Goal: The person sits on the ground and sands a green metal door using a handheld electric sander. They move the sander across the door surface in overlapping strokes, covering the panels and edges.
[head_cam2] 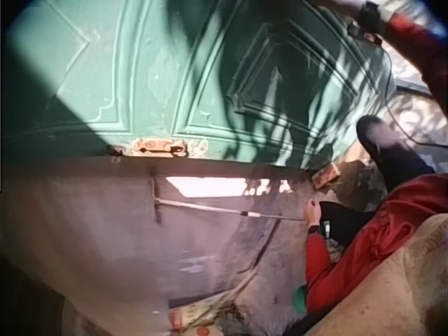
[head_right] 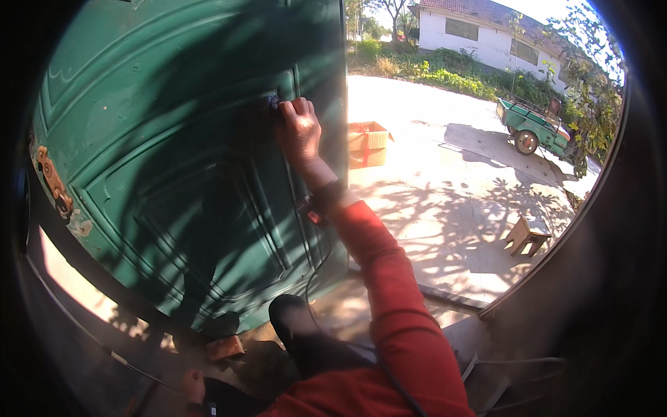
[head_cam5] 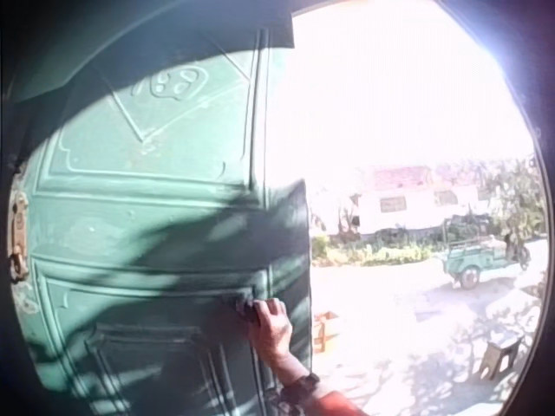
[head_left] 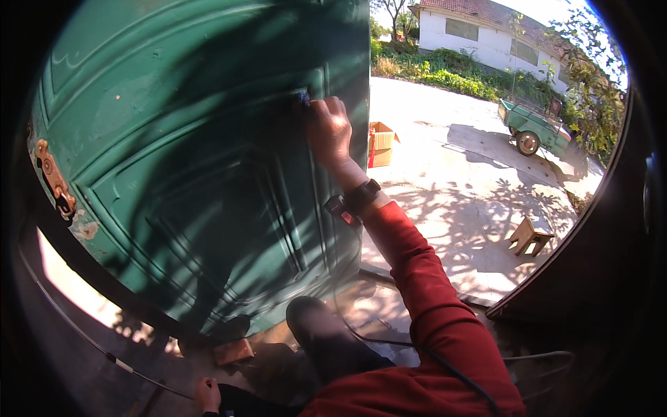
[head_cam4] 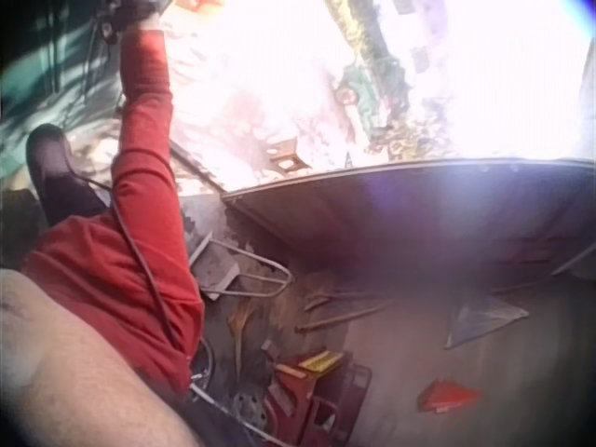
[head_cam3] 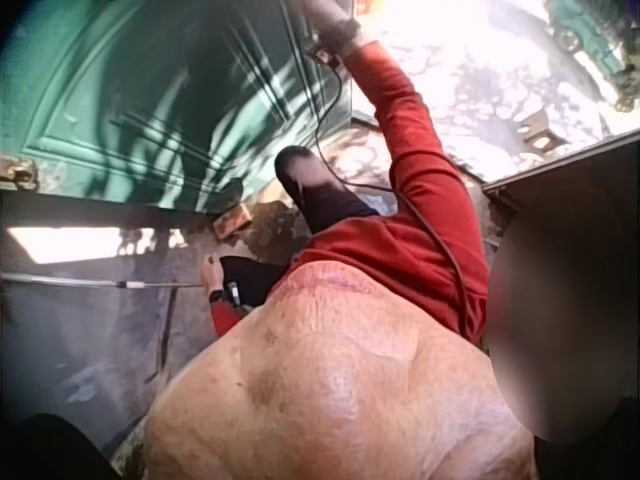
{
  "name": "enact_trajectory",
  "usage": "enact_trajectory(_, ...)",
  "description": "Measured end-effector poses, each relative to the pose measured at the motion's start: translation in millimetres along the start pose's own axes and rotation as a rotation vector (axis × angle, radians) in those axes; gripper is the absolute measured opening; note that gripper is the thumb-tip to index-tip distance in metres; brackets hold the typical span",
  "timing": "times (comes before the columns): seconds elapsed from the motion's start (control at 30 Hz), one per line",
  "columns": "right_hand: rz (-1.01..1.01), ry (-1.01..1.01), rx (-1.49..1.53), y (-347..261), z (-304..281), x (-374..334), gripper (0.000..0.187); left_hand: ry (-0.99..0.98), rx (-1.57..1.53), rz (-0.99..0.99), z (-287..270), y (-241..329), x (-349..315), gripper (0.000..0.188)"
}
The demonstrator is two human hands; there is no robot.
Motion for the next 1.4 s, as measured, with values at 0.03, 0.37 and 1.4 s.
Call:
enact_trajectory(0.03, 0.002, -0.04, 0.012, -2.6, -2.7, -18.6, 0.021, -0.007, 0.01, -0.029, 1.4, -2.3, 1.8, 0.024)
enact_trajectory(0.37, -0.142, -0.177, 0.075, -19.4, -26.3, -46.0, 0.017, -0.064, 0.003, -0.021, -1.0, 0.7, -0.3, 0.024)
enact_trajectory(1.4, -0.205, -0.233, 0.07, -87.4, 29.9, -89.9, 0.034, 0.011, 0.0, -0.016, -14.1, 8.6, -3.3, 0.025)
Point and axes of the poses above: each hand's wrist, its own x-axis towards the middle knuckle, its own z-axis out of the palm, y = z × x, the point moved 6 cm from there along x, towards the middle knuckle, and after that the axes turned 7 degrees about -z, right-handed, at the moved point
